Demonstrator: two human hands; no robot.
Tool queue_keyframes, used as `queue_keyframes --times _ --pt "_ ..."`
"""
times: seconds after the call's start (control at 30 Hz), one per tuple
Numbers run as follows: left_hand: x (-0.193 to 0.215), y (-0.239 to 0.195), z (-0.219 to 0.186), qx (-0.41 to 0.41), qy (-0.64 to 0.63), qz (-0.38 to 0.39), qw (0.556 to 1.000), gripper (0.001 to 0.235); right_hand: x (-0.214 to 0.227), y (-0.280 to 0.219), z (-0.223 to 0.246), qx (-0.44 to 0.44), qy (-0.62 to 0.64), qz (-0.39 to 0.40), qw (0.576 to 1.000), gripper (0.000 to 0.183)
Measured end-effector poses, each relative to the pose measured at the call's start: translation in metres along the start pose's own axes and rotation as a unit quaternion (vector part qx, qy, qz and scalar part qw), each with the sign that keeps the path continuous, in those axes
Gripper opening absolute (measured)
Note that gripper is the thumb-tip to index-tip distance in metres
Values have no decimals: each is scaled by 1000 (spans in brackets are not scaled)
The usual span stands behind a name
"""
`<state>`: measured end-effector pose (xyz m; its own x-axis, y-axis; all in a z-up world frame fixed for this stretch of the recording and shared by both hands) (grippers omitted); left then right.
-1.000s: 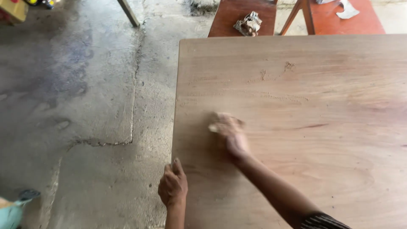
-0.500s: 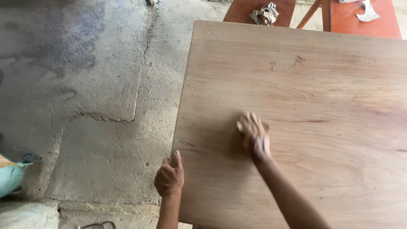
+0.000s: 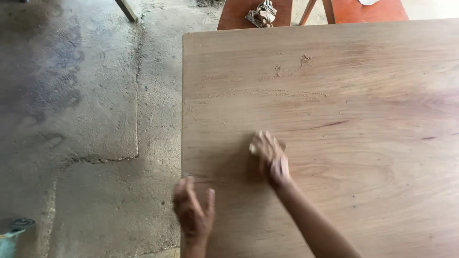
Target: The person sands the surface and edges of a wooden table using a sanding block. They move around the table to reach different areas, applying consistent pressure to smooth the wood.
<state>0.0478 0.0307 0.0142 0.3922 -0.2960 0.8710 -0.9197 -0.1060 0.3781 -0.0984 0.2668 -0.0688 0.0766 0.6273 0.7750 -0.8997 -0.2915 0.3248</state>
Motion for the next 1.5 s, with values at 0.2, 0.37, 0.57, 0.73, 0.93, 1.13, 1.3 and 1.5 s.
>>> queue_keyframes --times 0.2,0.37,0.57,0.73,0.93,1.13,1.3,1.5 --pt "-26 -3 71 397 -139 199 885 83 39 56 23 -13 -95 -19 995 37" --pt "-61 -12 91 377 -138 195 895 77 50 -49 74 -12 -107 -32 994 39" --pt "-51 -4 90 347 -140 178 910 68 7 74 3 -18 -118 -69 990 37" --pt "-52 -7 93 345 -171 197 901 61 17 47 55 -76 -107 -53 990 43" --pt "-58 -8 99 370 -217 196 882 64 14 -59 132 -34 -104 -26 994 47" --pt "-50 -9 96 385 -182 210 880 66 -64 51 121 55 -21 97 994 51" --pt "-40 -2 75 396 -62 230 887 70 3 46 50 194 -79 230 950 55" --pt "-41 7 69 438 -16 226 870 78 125 -14 -99 166 -128 169 963 61"
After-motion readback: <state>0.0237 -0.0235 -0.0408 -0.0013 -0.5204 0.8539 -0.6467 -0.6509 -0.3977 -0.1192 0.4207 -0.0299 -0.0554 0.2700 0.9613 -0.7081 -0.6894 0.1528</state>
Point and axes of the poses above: each hand's wrist, its own y-axis towards the middle knuckle, its own x-axis out of the back of the hand, z = x × y, the point moved 1 cm from there along y, towards the middle knuckle, and after that the axes turned 2 degrees about -y, right-handed, at the moved point
